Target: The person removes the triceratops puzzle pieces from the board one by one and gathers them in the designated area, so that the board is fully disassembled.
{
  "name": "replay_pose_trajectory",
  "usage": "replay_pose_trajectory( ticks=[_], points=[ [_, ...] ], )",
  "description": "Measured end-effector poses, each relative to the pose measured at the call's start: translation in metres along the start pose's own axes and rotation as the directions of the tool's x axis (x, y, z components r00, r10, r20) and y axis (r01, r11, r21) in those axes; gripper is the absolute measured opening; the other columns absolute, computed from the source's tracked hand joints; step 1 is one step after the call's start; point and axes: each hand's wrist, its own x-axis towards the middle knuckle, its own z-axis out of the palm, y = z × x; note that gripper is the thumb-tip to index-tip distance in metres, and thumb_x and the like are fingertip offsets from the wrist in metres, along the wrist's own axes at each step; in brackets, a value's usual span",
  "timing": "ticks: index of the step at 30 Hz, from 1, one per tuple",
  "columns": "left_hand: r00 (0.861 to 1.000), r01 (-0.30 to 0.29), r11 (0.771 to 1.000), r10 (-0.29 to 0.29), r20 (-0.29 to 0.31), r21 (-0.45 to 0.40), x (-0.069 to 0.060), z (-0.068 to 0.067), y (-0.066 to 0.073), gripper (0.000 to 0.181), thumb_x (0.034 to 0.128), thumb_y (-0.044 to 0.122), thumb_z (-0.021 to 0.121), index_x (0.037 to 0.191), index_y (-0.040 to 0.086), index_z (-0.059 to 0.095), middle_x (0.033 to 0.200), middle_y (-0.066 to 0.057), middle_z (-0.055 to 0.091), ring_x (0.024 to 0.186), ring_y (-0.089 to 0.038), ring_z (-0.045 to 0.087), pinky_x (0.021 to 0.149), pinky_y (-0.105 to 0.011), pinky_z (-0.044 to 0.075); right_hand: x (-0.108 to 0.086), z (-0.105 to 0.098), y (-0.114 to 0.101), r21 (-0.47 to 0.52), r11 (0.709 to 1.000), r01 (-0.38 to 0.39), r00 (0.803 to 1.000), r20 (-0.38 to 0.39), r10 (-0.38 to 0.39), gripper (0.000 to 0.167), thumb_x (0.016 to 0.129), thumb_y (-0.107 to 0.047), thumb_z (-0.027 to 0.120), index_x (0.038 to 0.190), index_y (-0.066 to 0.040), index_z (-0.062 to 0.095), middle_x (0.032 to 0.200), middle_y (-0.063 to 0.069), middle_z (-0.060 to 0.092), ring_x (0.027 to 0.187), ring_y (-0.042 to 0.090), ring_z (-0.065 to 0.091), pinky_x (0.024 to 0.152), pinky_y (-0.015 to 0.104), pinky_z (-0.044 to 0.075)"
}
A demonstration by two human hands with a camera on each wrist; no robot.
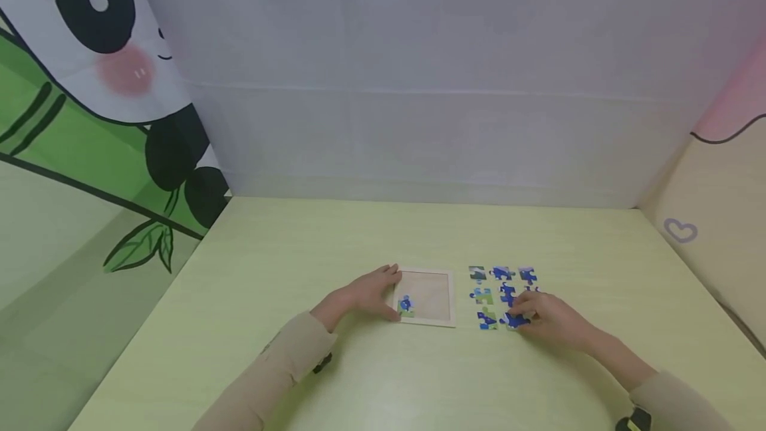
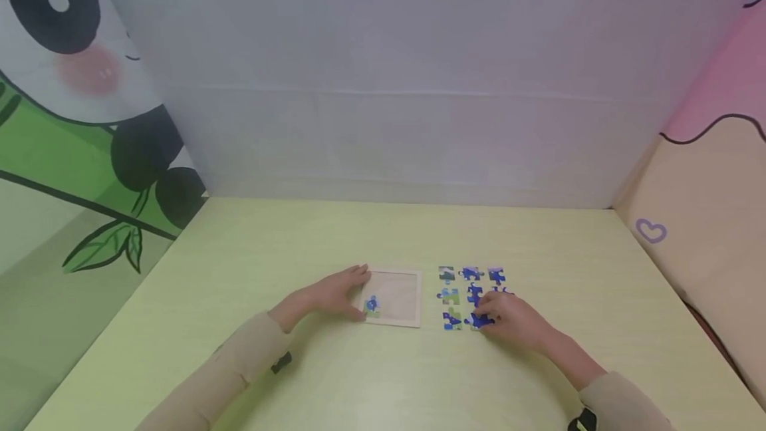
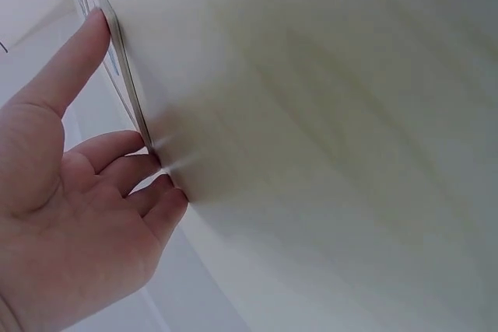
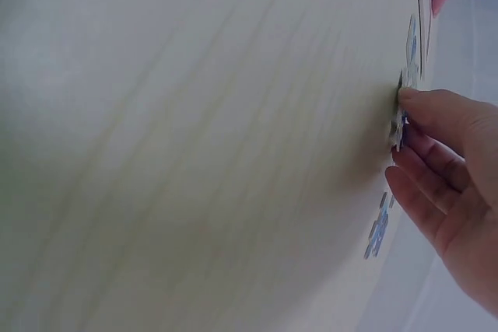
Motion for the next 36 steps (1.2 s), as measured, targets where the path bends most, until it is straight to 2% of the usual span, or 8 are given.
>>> replay_pose_trajectory(
  ticks=[9, 27, 31, 36],
  points=[
    [1.0, -0.016, 1.0, 0.016, 0.007, 0.016, -0.001, -0.001, 0.0, 0.089, 0.0714, 0.032, 0.077, 0.141, 0.003, 0.029, 0.15, -0.013, 0.017, 0.138, -0.029, 0.012, 0.111, -0.042, 0.017, -0.001, 0.001, 0.003, 0.031, 0.999, -0.038, 0.999, 0.0, 0.038, 0.027, 0.073, -0.006, 0.071, 0.099, 0.001, 0.068, 0.1, 0.009, 0.061, 0.089, 0.025, 0.058, 0.071, 0.027, 0.054],
    [1.0, 0.0, 0.999, 0.0, -0.003, 0.04, -0.003, 0.0, 0.001, 0.089, 0.0727, 0.038, 0.074, 0.141, 0.002, 0.029, 0.15, -0.011, 0.018, 0.138, -0.027, 0.012, 0.111, -0.041, 0.018, 0.003, -0.002, 0.005, 0.035, 0.999, -0.017, 1.0, -0.01, 0.018, 0.024, 0.073, -0.008, 0.073, 0.096, -0.003, 0.068, 0.092, 0.0, 0.062, 0.083, 0.018, 0.058, 0.066, 0.024, 0.052],
    [1.0, 0.009, 0.998, -0.009, -0.003, 0.065, -0.003, 0.0, 0.001, 0.09, 0.0729, 0.04, 0.074, 0.141, 0.003, 0.028, 0.15, -0.011, 0.018, 0.138, -0.026, 0.012, 0.111, -0.04, 0.018, 0.01, -0.002, 0.002, 0.02, 1.0, -0.006, 1.0, -0.016, 0.006, 0.023, 0.073, -0.01, 0.073, 0.096, -0.006, 0.068, 0.089, -0.004, 0.061, 0.081, 0.013, 0.056, 0.065, 0.024, 0.05],
    [1.0, 0.014, 0.996, -0.013, -0.009, 0.088, -0.002, 0.002, 0.001, 0.09, 0.0736, 0.043, 0.072, 0.142, 0.004, 0.028, 0.15, -0.01, 0.018, 0.138, -0.026, 0.012, 0.111, -0.04, 0.019, 0.028, 0.003, -0.008, 0.003, 1.0, 0.017, 1.0, 0.0, -0.017, 0.023, 0.075, -0.011, 0.072, 0.097, -0.007, 0.068, 0.092, -0.004, 0.061, 0.08, 0.011, 0.055, 0.064, 0.022, 0.049]
  ],
)
